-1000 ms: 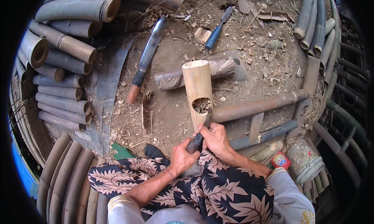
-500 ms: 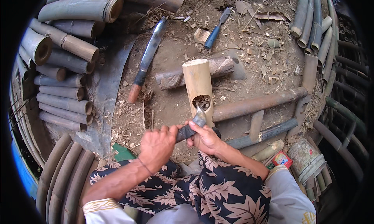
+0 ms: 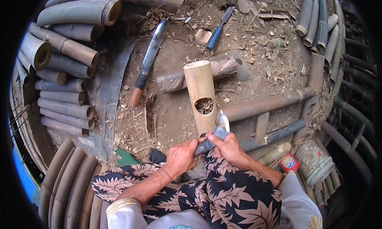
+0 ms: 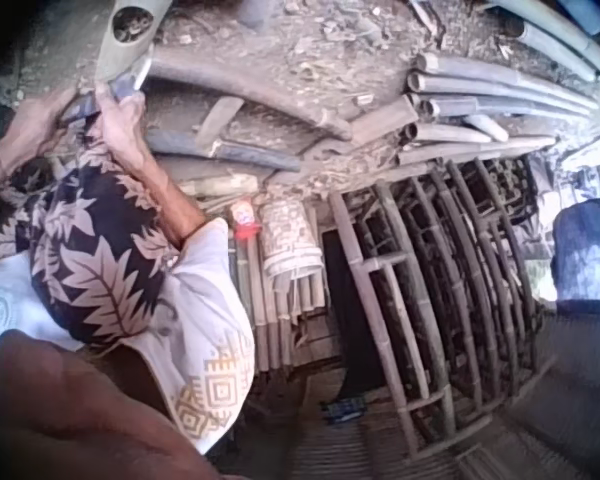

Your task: The person carves a hole into a bamboo section and fits another bamboo pole into it.

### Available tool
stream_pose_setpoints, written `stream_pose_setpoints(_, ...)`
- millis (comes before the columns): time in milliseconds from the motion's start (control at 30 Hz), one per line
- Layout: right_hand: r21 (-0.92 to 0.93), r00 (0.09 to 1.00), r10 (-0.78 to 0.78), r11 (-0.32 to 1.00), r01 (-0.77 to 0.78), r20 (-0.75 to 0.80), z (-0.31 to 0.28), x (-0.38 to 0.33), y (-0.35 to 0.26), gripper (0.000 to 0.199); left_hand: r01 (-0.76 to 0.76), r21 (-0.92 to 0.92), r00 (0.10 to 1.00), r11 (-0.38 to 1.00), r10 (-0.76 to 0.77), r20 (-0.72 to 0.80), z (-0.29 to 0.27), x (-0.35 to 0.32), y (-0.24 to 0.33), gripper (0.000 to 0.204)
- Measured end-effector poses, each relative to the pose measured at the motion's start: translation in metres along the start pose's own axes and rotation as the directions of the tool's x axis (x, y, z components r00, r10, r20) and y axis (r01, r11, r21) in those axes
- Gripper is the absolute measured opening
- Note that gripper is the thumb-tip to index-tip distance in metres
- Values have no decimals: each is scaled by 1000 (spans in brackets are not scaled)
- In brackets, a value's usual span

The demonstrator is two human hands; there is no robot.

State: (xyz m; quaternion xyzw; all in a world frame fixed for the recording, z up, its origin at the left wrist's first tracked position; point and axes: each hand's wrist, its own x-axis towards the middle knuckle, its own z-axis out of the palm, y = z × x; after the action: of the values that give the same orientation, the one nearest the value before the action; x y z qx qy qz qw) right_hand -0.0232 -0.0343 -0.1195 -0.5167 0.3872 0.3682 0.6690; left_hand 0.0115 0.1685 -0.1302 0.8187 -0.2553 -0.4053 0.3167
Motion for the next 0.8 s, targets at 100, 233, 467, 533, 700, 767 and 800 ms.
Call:
stream_pose_setpoints(100,291,991,-101,954,71,88,-7,0,-4,25,-65,240,997,969,73,-25,-27,13,13,28)
stream_pose_setpoints(233,599,956,23,775,-202,293,20,31,-4,28,-24,402,972,915,-73,223,-94,24,9,22)
stream_pose_setpoints(467,311,993,86,944,-106,80,16,33,-9,24,215,48,915,975,-219,339,-47,18,-11,44)
stream_pose_setpoints(533,89,997,47,995,-42,-55,12,33,-2,27,293,-125,936,948,-257,240,-18,14,3,47)
stream_pose_setpoints(700,-471,934,-208,881,50,-289,5,31,-11,33,358,-515,921,779,-384,59,62,25,38,49)
stream_pose_setpoints(767,-609,898,-307,791,58,-314,1,27,-16,34,327,-585,919,742,-394,14,70,32,54,50)
stream_pose_setpoints(800,-598,904,-317,797,89,-288,-1,23,-15,33,337,-578,916,743,-401,20,71,33,60,51)
